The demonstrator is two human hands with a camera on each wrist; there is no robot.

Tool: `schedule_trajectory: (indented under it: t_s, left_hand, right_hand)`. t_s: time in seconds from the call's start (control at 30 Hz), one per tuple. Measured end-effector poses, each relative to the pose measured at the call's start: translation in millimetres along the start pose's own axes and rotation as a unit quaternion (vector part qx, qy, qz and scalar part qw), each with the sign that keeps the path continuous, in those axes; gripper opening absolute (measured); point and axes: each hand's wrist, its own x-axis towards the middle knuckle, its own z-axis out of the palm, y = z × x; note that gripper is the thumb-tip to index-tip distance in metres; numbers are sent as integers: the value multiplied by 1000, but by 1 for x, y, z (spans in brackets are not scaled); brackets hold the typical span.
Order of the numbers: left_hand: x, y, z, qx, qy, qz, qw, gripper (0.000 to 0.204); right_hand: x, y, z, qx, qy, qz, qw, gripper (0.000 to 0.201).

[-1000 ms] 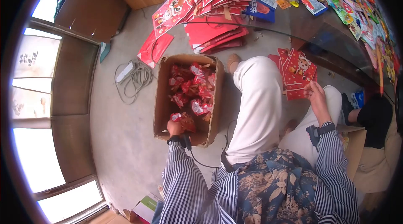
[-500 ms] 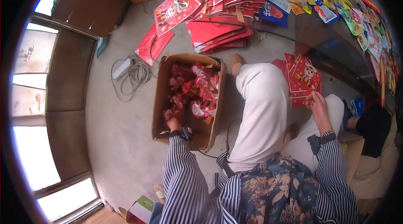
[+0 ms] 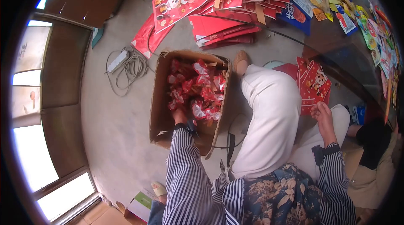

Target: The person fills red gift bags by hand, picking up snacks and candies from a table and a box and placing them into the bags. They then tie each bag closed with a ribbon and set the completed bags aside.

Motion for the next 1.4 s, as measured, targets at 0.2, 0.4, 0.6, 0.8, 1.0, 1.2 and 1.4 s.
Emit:
schedule_trajectory:
  t_s: [0.2, 0.4, 0.6, 0.8, 1.0, 1.2, 1.4]
  left_hand:
    - [-3, 14, 0, -187, -65, -126, 972, 14]
    - [22, -25, -28, -234, -122, -216, 940, 27]
    - [-8, 9, -63, -233, -164, -191, 939, 23]
    - [-114, 139, -31, -173, 95, -12, 980, 28]
    - [-198, 317, 3, -209, 5, 239, 948, 21]
    - [-289, 415, 101, -208, -256, 378, 865, 14]
    - [-331, 394, 209, -160, -486, 315, 799, 12]
  right_hand:
    - [3, 2, 1, 0, -29, -10, 1000, 19]
    - [-4, 3, -11, 13, -32, -34, 999, 21]
    - [-1, 12, -26, 24, -37, -46, 998, 18]
    - [34, 25, -46, 24, 21, -137, 990, 14]
    - [77, 15, -54, -347, 90, -317, 878, 26]
    - [85, 31, -39, -502, 100, -291, 808, 41]
    - [101, 46, -39, -517, 157, -313, 781, 28]
